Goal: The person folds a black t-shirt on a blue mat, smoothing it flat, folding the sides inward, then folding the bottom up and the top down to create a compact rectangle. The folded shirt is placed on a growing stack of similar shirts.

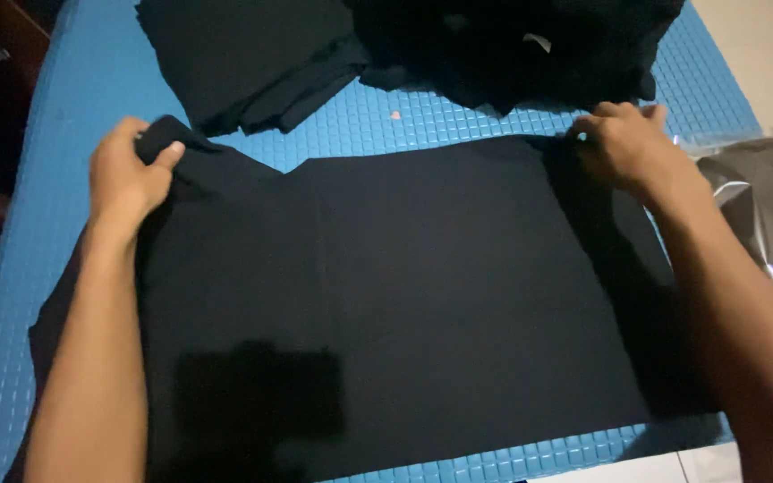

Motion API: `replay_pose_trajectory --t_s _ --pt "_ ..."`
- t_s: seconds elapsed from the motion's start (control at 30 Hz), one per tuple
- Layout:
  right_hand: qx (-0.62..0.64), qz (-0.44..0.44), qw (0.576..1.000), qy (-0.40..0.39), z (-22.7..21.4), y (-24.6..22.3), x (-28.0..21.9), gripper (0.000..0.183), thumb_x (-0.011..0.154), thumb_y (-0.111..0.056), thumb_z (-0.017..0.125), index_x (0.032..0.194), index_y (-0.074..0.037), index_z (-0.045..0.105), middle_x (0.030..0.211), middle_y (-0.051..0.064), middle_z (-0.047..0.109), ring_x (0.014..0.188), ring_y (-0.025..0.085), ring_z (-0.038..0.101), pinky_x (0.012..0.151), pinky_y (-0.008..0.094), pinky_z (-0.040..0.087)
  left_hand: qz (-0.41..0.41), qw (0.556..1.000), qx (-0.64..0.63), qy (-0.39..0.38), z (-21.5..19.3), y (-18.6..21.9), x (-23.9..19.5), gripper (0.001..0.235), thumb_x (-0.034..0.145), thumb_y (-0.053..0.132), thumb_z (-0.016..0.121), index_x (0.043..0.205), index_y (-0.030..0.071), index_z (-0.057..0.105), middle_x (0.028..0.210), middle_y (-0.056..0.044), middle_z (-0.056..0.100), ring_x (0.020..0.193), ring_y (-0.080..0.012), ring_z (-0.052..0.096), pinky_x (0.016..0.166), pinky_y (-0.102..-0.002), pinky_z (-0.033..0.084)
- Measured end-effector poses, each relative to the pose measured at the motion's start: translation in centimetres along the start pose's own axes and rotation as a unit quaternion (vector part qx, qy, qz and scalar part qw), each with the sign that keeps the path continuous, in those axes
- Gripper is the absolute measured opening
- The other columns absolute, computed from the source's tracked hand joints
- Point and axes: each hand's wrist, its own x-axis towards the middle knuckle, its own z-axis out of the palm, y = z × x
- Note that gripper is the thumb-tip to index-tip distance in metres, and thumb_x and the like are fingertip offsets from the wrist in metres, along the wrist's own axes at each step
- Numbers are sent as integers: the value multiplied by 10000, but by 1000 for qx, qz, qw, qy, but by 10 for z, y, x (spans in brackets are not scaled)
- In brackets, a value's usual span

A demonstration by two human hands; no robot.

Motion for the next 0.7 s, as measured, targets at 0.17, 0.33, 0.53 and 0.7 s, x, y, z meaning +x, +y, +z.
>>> replay_pose_trajectory --t_s 0.17,0.33,0.53,0.7 --pt "13 -22 994 108 -25 3 -56 243 1119 -134 561 1297 -75 717 1281 185 658 1157 345 599 917 498 395 -50 998 -40 -16 -47 31 -47 247 1197 172 606 1369 63 466 878 -155 675 682 -284 680 711 -462 518" --pt "110 7 984 140 -45 -17 -106 198 1135 -44 603 1272 5 737 1208 187 752 1011 316 730 806 409 607 70 971 -226 -44 -50 -30 -86 174 1289 53 379 1426 -2 288 1218 -319 558 932 -439 683 685 -433 549" --pt "107 41 988 107 -29 -22 -153 187 1047 -40 663 1226 -16 711 1172 162 739 899 256 716 716 343 594 -5 974 -224 -28 -47 -72 -162 368 1187 -20 576 1434 -9 304 1055 -269 630 867 -324 639 702 -376 491" --pt "143 -12 982 127 -9 -19 -164 237 939 -16 744 1172 -44 771 1176 143 749 1010 282 716 877 430 573 -31 989 -104 -99 -70 -44 -196 347 936 -8 647 1237 34 478 1180 -184 631 1030 -311 594 919 -439 431"
